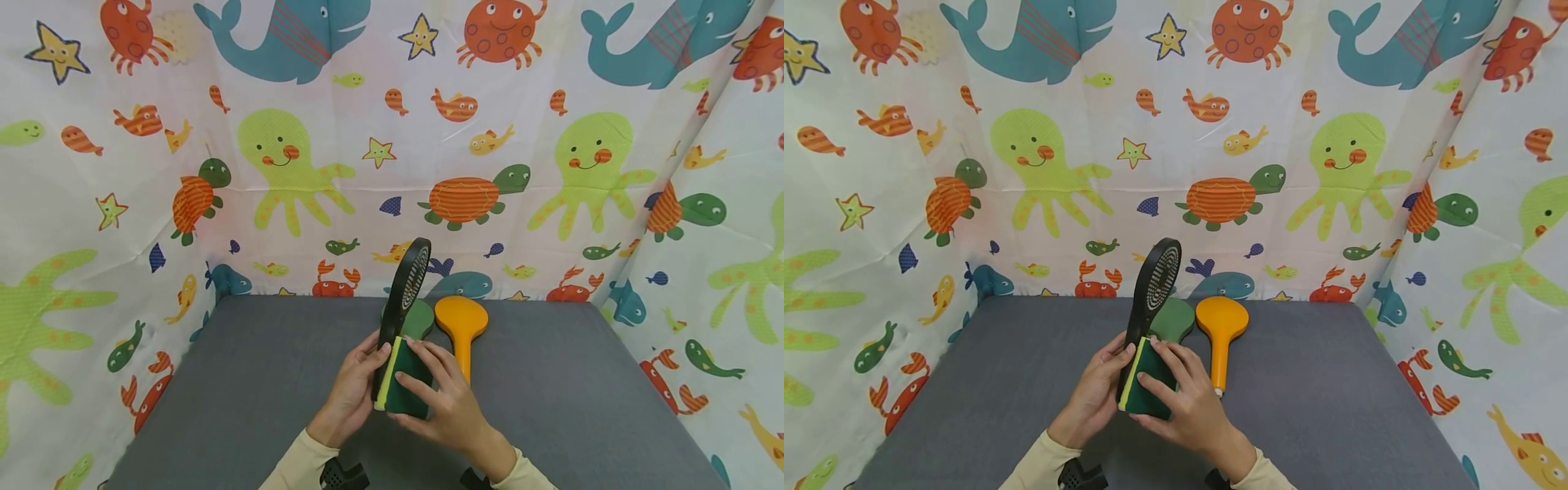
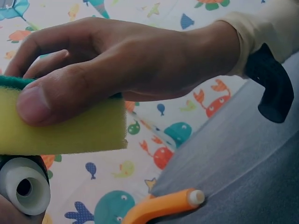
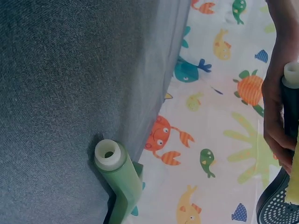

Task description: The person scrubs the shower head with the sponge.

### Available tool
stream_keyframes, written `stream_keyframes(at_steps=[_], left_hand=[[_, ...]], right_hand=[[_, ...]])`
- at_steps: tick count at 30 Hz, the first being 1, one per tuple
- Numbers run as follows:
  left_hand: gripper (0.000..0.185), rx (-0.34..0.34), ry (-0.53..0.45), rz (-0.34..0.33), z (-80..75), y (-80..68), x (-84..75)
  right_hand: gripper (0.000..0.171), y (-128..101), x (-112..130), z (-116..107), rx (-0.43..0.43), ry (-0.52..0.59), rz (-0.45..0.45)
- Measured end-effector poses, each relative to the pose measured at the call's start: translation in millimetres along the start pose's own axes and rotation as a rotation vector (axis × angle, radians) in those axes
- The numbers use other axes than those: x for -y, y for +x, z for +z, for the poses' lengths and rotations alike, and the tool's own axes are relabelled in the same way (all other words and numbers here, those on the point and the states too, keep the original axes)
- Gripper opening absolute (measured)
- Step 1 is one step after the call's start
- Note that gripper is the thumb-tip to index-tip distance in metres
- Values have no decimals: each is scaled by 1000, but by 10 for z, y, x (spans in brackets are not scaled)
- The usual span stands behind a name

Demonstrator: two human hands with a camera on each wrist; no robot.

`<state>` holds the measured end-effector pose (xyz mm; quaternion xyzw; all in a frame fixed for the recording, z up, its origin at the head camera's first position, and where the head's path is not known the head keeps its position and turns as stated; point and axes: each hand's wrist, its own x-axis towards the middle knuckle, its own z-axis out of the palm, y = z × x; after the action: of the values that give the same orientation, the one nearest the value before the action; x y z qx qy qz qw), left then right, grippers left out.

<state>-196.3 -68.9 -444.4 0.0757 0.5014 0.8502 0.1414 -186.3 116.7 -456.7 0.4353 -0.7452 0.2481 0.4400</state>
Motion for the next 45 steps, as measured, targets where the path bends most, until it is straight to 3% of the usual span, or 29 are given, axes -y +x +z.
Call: stream_keyframes(at_steps=[14, 20, 35, 45], left_hand=[[58, 80, 0, -4, -33, -16, 33], [62, 75, 42, 7, -22, -26, 35], [58, 53, 10, 8, -30, -13, 26], [61, 34, 32, 1, -42, 4, 48]], right_hand=[[49, 51, -73, -40, -9, -15, 17], [48, 60, -91, -63, -20, -24, 27], [48, -57, 3, -29, 23, 21, -9], [46, -14, -92, -64, 31, 18, -23]])
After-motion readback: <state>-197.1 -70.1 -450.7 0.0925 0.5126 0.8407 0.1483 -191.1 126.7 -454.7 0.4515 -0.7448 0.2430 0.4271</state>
